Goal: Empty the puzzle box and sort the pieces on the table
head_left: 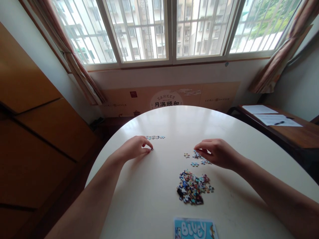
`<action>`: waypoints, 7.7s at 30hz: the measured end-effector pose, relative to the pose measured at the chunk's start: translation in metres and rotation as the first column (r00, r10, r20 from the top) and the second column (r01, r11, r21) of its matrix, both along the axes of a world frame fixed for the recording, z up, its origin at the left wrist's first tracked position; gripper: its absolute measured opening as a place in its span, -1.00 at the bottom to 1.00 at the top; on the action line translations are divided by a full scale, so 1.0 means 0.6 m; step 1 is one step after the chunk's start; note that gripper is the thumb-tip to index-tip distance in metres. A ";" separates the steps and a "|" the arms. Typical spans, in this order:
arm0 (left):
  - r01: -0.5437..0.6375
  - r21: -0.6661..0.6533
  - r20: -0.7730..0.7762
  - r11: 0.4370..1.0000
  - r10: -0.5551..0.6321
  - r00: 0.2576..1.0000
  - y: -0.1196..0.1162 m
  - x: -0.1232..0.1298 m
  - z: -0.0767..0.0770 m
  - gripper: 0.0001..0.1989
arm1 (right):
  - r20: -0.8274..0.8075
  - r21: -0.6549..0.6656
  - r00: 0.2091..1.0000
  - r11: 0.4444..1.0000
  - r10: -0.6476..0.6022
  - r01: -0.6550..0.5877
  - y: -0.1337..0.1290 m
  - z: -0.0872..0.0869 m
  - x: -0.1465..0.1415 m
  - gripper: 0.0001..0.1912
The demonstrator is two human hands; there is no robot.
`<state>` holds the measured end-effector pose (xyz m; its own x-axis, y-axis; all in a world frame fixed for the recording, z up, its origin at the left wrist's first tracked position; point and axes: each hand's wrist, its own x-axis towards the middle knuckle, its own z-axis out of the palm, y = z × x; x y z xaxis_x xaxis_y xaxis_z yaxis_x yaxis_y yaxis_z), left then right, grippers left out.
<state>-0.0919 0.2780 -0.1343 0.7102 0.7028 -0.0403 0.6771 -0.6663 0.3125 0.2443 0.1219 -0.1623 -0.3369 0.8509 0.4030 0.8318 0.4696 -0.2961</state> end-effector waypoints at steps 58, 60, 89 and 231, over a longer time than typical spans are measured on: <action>-0.414 0.033 0.103 0.910 0.409 0.907 0.021 -0.015 -0.019 -0.70 | -0.199 0.024 0.948 0.966 -0.248 0.258 0.019 -0.036 0.024 -0.70; -0.402 0.047 0.095 0.914 0.397 0.913 0.021 -0.013 -0.021 -0.71 | -0.197 0.017 0.948 0.966 -0.249 0.257 0.019 -0.036 0.024 -0.70; -0.098 0.048 0.132 0.994 0.090 0.987 0.020 -0.002 -0.031 -0.80 | -0.204 0.012 0.948 0.968 -0.244 0.252 0.020 -0.041 0.026 -0.72; 0.455 0.087 0.175 0.886 -0.464 0.868 -0.139 0.126 -0.029 -0.81 | -0.030 -0.434 0.989 0.889 0.147 -0.146 -0.021 0.034 -0.048 -0.86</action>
